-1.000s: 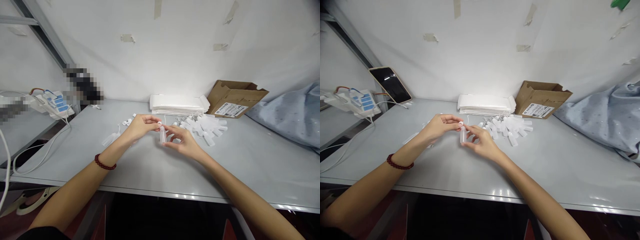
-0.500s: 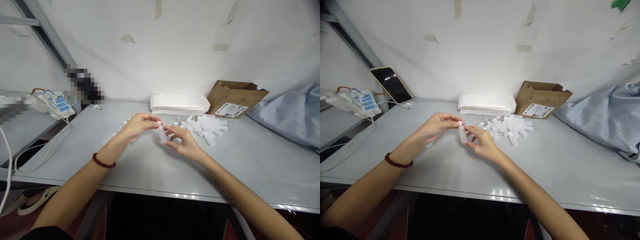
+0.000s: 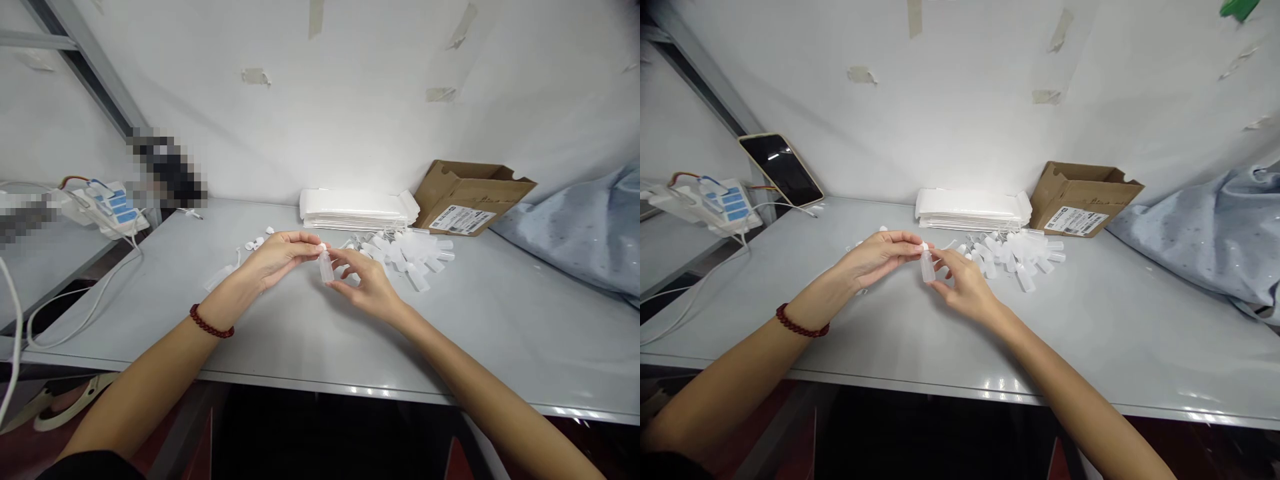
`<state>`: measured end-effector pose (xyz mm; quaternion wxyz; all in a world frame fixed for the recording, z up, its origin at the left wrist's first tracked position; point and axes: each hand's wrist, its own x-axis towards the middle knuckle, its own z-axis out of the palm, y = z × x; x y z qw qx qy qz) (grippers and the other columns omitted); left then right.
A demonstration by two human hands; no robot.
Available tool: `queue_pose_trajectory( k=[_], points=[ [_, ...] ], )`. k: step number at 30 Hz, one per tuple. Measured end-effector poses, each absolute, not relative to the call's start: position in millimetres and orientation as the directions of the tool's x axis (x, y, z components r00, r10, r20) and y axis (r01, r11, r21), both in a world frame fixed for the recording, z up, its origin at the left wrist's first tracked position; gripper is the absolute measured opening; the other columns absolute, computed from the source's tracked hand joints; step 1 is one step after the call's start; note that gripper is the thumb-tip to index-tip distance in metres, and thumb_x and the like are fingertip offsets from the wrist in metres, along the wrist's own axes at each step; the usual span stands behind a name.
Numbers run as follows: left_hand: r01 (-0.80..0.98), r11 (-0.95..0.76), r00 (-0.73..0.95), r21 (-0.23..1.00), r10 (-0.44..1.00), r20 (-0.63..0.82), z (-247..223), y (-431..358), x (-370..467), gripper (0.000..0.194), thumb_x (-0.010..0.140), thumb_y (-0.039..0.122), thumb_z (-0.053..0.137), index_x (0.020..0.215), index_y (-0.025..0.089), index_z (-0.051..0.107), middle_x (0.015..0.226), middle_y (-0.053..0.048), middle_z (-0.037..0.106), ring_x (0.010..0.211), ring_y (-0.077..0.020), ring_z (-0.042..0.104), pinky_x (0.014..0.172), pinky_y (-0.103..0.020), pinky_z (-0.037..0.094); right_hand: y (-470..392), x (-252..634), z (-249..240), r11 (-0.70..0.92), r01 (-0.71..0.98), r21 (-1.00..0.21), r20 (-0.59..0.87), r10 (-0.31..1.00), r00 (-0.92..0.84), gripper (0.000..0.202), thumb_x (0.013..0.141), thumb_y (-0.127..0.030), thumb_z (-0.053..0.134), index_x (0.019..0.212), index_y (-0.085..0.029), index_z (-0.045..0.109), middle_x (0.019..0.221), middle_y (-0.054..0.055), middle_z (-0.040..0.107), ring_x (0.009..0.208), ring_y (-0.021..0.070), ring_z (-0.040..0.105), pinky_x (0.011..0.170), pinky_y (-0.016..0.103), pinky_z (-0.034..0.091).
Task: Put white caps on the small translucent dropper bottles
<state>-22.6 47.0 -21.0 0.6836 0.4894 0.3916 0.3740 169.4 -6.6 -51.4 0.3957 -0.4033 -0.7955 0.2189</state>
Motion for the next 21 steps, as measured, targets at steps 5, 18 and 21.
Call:
queue_pose_trajectory(
  k=[5, 18, 21],
  points=[
    [-0.127, 0.218, 0.378, 0.968, 0.913, -0.156, -23.2, 48.6, -22.1, 0.010, 0.067, 0.019, 0.078, 0.074, 0.015, 0.071, 0.080, -0.003, 0.070, 0.085, -0.0147, 0.064, 0.097, -0.036, 0.046, -8.2, 167.1, -56.1, 0.549, 0.437, -0.713, 0.439, 0.835, -0.331, 0.051, 0.082, -0.018, 0.061, 0.129, -0.024, 0.046, 0.104, 0.007, 0.066, 0.090, 0.0188, 0.065, 0.071, 0.034, 0.057],
    [0.004, 0.187, 0.360, 0.982, 0.916, -0.175, -17.4, 46.9, -24.1, 0.024, 0.065, 0.021, 0.080, 0.083, 0.014, 0.067, 0.087, -0.007, 0.073, 0.081, -0.0159, 0.065, 0.092, -0.038, 0.047, -11.0, 162.9, -47.9, 0.410, 0.262, -0.874, 0.316, 0.888, -0.335, 0.021, 0.077, -0.015, 0.056, 0.095, -0.020, 0.066, 0.090, 0.004, 0.065, 0.083, 0.0156, 0.061, 0.078, 0.034, 0.053],
    [-0.039, 0.217, 0.386, 0.975, 0.904, -0.186, -20.2, 46.3, -22.8, 0.024, 0.065, 0.020, 0.080, 0.084, 0.013, 0.068, 0.088, -0.008, 0.073, 0.084, -0.0163, 0.066, 0.094, -0.036, 0.046, -9.5, 161.2, -47.8, 0.203, 0.166, -0.965, 0.153, 0.951, -0.270, 0.015, 0.076, -0.024, 0.065, 0.089, -0.018, 0.063, 0.080, 0.001, 0.063, 0.074, 0.0140, 0.060, 0.072, 0.032, 0.051]
  ],
)
